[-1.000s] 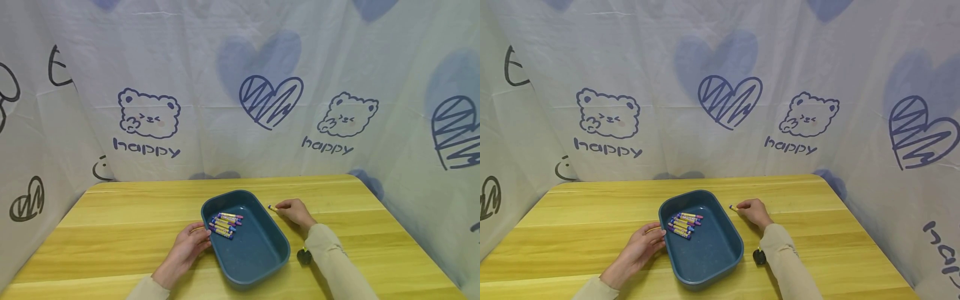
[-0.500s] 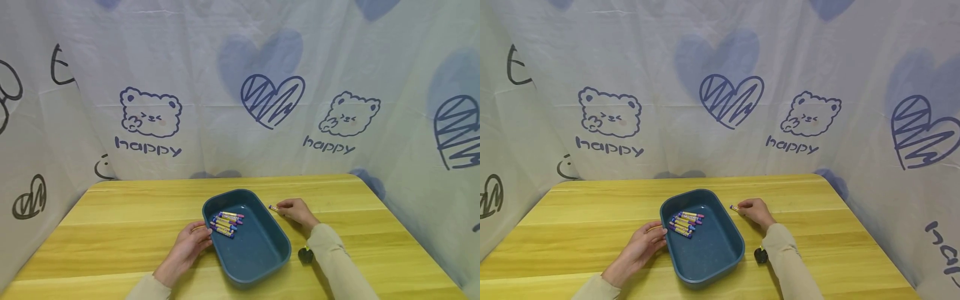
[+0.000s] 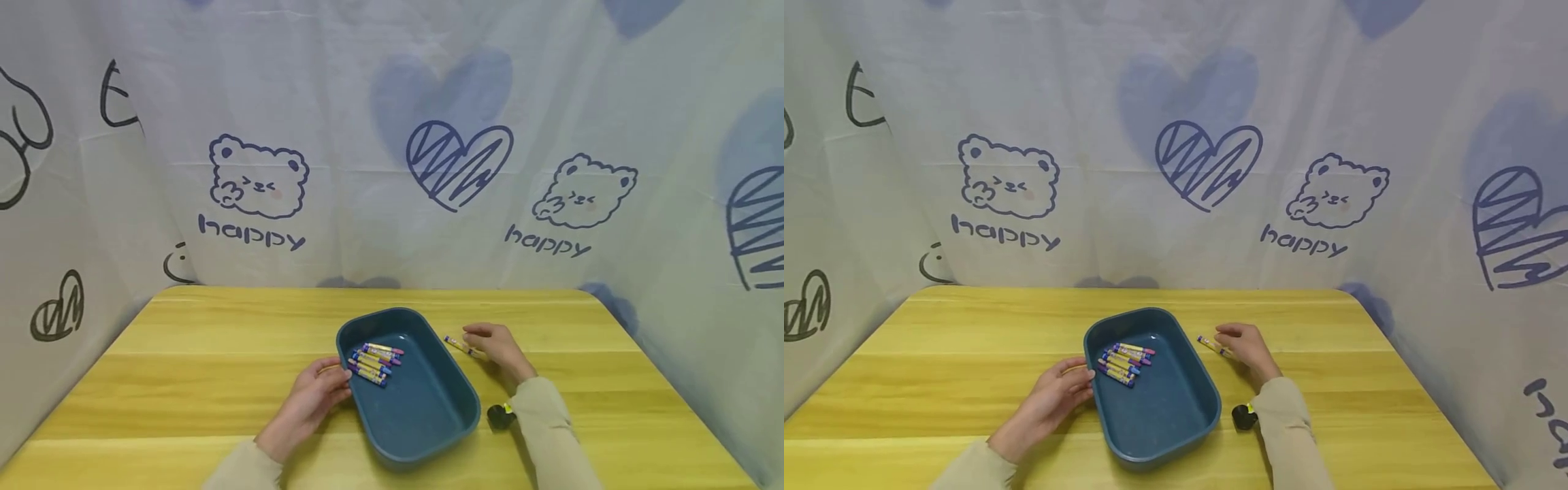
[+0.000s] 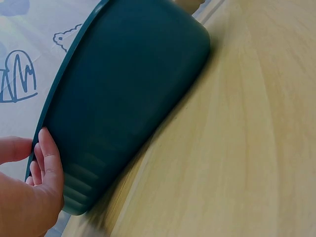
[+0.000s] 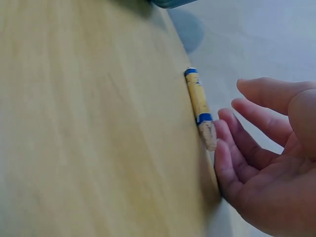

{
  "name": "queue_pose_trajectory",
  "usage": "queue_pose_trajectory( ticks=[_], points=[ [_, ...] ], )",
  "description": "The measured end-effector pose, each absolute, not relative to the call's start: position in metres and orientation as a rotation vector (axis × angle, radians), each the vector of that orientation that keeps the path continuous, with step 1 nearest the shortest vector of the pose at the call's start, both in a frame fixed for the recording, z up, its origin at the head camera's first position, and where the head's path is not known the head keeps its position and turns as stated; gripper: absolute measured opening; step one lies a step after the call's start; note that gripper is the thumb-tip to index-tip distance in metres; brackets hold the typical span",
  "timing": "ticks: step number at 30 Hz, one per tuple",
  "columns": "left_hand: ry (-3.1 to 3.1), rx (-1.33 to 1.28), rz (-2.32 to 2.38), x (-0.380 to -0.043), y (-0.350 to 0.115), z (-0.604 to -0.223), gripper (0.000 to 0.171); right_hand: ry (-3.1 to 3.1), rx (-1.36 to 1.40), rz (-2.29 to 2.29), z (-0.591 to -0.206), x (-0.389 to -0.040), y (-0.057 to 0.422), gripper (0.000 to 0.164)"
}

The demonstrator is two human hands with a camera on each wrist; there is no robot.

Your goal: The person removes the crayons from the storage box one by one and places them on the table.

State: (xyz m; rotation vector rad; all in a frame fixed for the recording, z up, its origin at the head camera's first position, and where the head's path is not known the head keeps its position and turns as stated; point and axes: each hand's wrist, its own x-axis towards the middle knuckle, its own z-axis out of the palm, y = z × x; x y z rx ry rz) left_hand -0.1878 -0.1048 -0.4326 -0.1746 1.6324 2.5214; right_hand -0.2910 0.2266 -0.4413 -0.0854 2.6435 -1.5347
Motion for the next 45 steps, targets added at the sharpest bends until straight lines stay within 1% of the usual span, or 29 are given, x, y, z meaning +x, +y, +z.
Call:
queue_pose_trajectory(
  ticks=[5,14,21,31,38,45],
  points=[
    [1.65,-0.173,2.52,-0.189,-0.103,-0.433,0.039,2.632,-0.073,-1.57,-0.432,-0.286,0.229,0.038],
    [1.642,-0.17,2.525,-0.191,-0.102,-0.432,0.036,2.586,-0.231,-1.621,-0.4,-0.278,0.215,0.043],
    [1.64,-0.17,2.53,-0.191,-0.103,-0.433,0.035,2.579,-0.317,-1.55,-0.376,-0.278,0.187,0.039],
    [1.635,-0.179,2.536,-0.191,-0.105,-0.433,0.035,2.553,-0.452,-1.42,-0.352,-0.282,0.154,0.036],
    [1.63,-0.178,2.538,-0.191,-0.105,-0.433,0.035,2.532,-0.483,-1.372,-0.353,-0.29,0.13,0.036],
    [1.631,-0.187,2.534,-0.191,-0.105,-0.434,0.035,2.516,-0.453,-1.384,-0.365,-0.296,0.107,0.031]
  ],
)
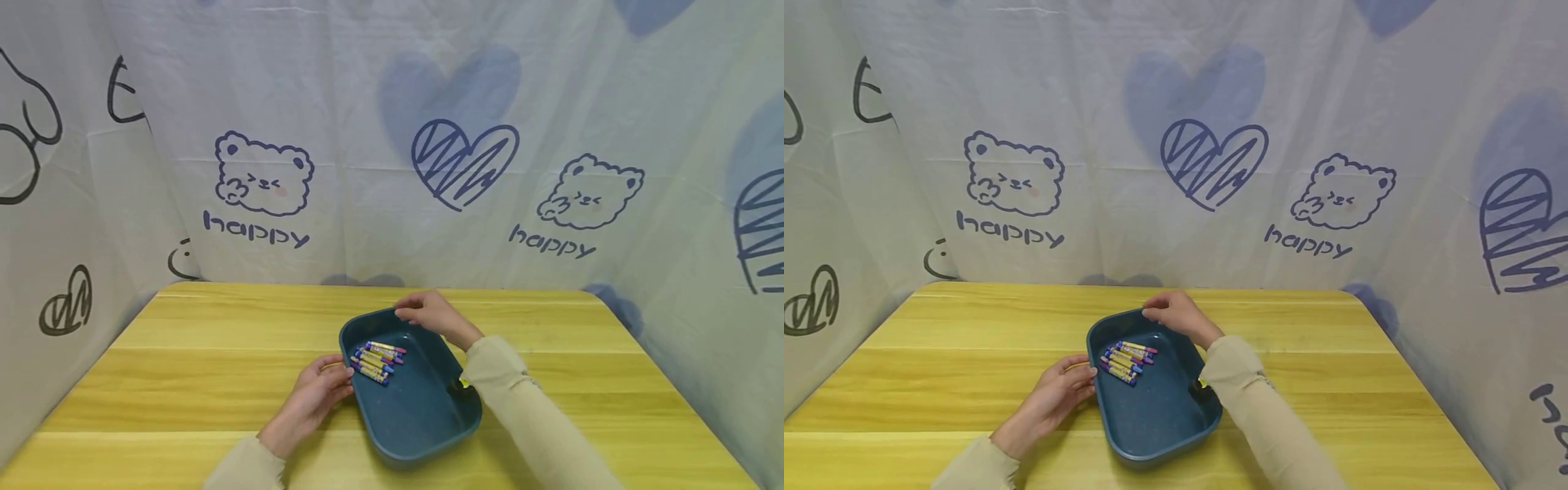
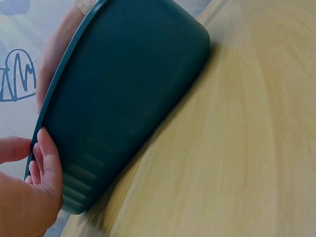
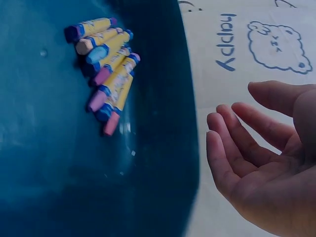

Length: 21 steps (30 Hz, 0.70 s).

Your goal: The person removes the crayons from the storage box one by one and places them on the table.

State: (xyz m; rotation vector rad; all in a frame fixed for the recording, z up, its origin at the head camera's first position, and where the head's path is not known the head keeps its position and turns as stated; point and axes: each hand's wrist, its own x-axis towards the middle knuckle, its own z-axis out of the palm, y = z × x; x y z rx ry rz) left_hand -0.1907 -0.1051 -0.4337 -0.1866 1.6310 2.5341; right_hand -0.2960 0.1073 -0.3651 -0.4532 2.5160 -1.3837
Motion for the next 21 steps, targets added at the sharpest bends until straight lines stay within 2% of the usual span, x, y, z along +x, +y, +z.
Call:
queue_pose_trajectory(
  ticks=[21],
  points=[
    [1.645,-0.185,2.529,-0.189,-0.104,-0.434,0.037,2.596,-0.416,-1.291,-0.402,-0.297,0.077,0.026]
  ],
)
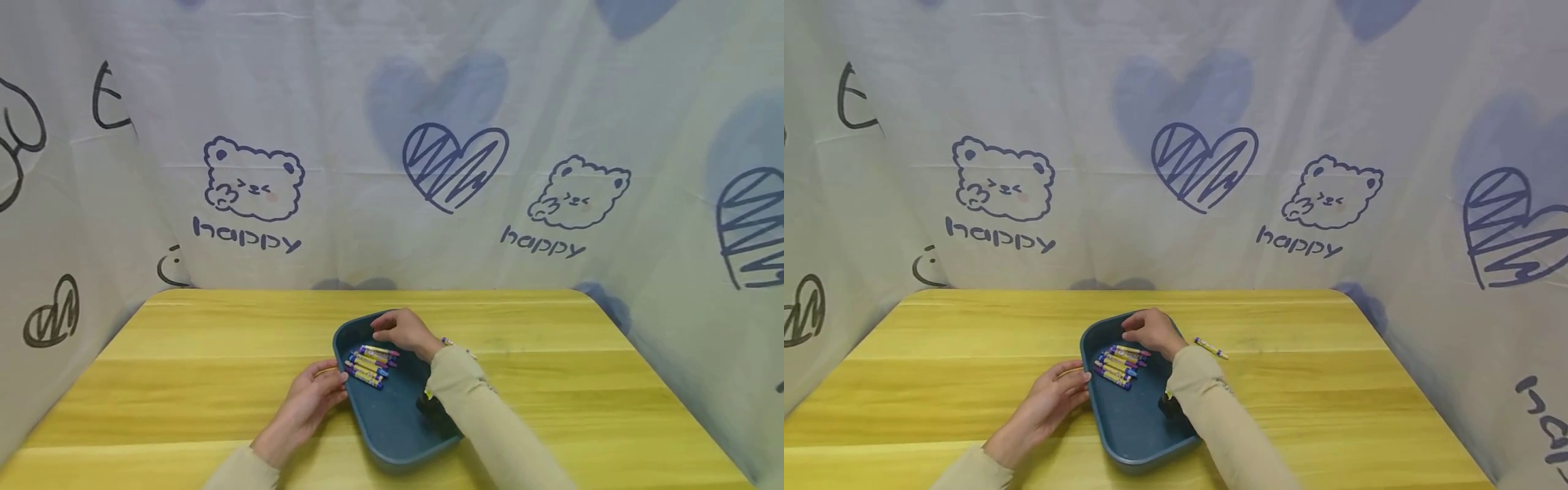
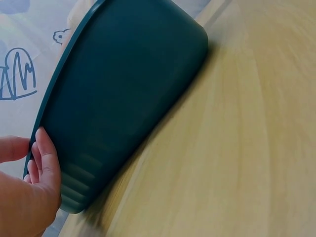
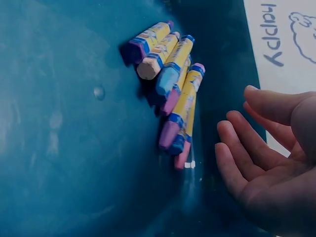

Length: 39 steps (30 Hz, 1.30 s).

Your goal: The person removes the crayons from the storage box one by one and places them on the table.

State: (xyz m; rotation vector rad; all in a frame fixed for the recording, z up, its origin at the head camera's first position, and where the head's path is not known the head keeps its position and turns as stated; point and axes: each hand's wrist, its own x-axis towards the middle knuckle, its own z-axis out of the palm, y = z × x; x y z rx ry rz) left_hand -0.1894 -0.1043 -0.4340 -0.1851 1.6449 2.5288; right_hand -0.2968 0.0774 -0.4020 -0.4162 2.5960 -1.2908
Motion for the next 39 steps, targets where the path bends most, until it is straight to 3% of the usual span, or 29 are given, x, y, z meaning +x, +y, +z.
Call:
queue_pose_trajectory(
  ticks=[12,22,30,39],
  points=[
    [1.648,-0.204,2.531,-0.188,-0.102,-0.434,0.038,2.547,-0.283,-1.29,-0.417,-0.298,0.077,0.024],
    [1.64,-0.22,2.525,-0.189,-0.102,-0.432,0.037,2.521,-0.353,-1.329,-0.427,-0.306,0.081,0.017],
    [1.637,-0.222,2.526,-0.19,-0.099,-0.433,0.035,2.518,-0.267,-1.345,-0.422,-0.3,0.083,0.023],
    [1.635,-0.23,2.54,-0.189,-0.1,-0.434,0.034,2.583,-0.433,-1.217,-0.427,-0.302,0.083,0.021]
  ],
)
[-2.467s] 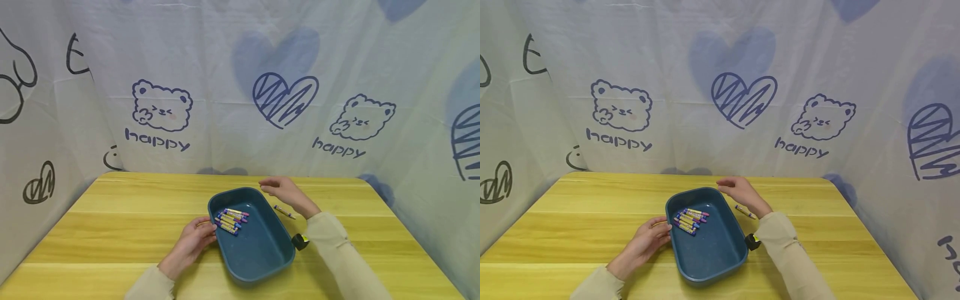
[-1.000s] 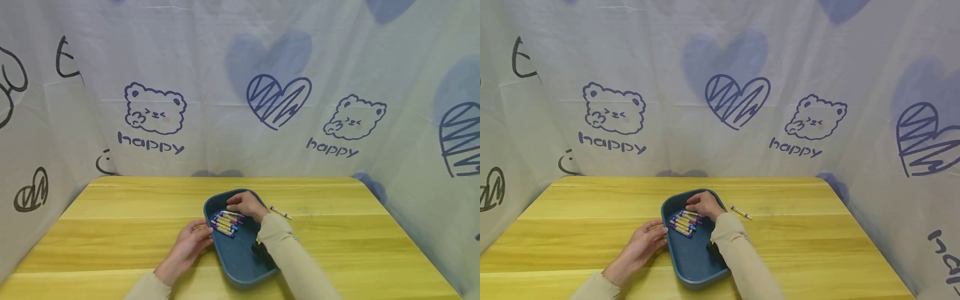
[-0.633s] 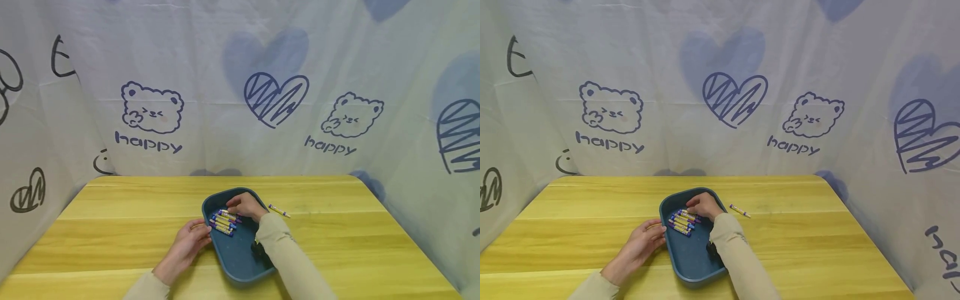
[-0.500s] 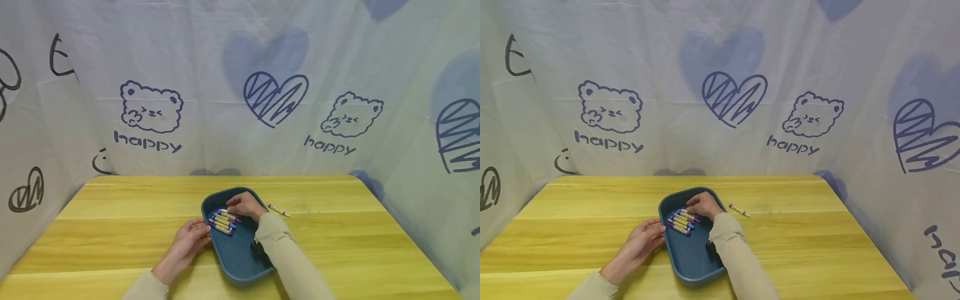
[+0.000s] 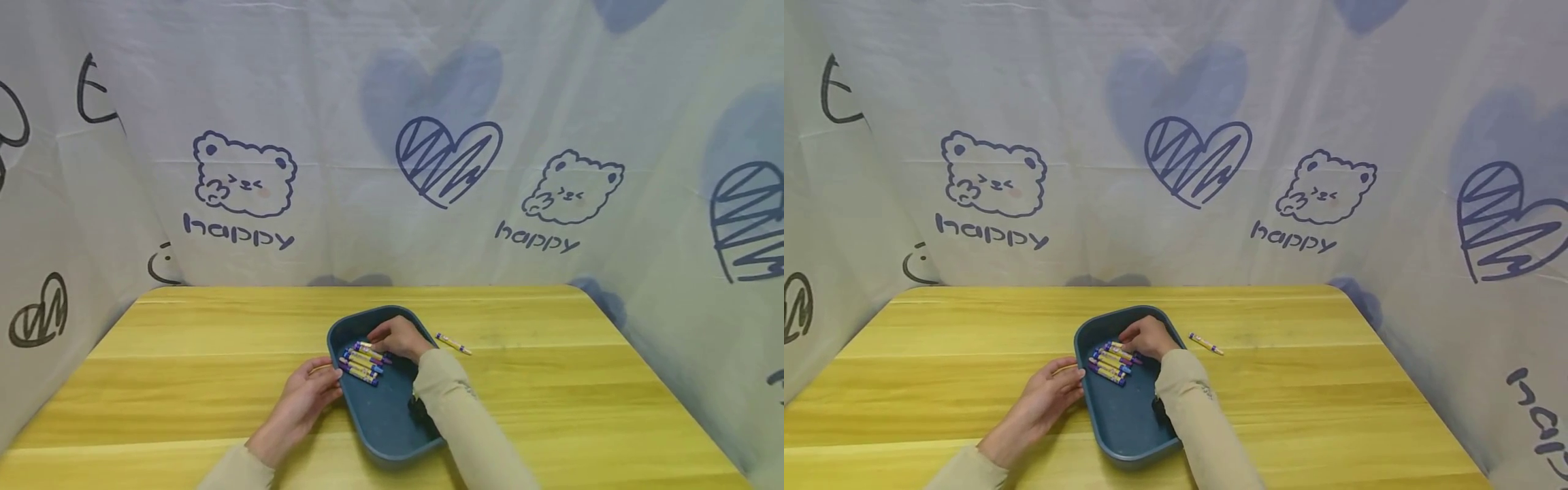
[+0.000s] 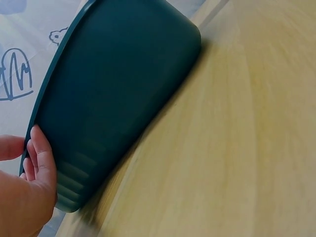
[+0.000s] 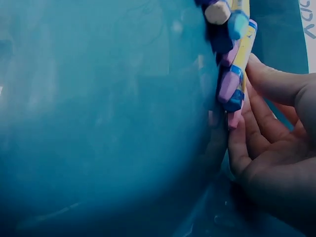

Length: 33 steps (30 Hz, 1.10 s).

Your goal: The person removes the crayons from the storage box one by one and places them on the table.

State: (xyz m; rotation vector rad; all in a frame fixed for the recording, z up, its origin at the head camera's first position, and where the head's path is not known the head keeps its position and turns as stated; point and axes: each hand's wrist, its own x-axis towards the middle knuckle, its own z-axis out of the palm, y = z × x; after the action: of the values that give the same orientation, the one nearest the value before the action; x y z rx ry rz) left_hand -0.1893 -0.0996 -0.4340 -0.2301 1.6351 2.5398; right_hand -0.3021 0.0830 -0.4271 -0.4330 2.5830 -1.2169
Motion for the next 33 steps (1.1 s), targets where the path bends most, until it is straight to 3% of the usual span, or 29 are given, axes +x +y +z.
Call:
queue_pose_trajectory(
  ticks=[13,33],
  points=[
    [1.629,-0.232,2.541,-0.1887,-0.1018,-0.4347,0.037,2.628,-0.486,-1.174,-0.4274,-0.3023,0.0802,0.012],
    [1.622,-0.23,2.545,-0.1885,-0.0993,-0.4351,0.037,2.634,-0.473,-1.173,-0.4257,-0.3014,0.0823,0.011]
  ],
)
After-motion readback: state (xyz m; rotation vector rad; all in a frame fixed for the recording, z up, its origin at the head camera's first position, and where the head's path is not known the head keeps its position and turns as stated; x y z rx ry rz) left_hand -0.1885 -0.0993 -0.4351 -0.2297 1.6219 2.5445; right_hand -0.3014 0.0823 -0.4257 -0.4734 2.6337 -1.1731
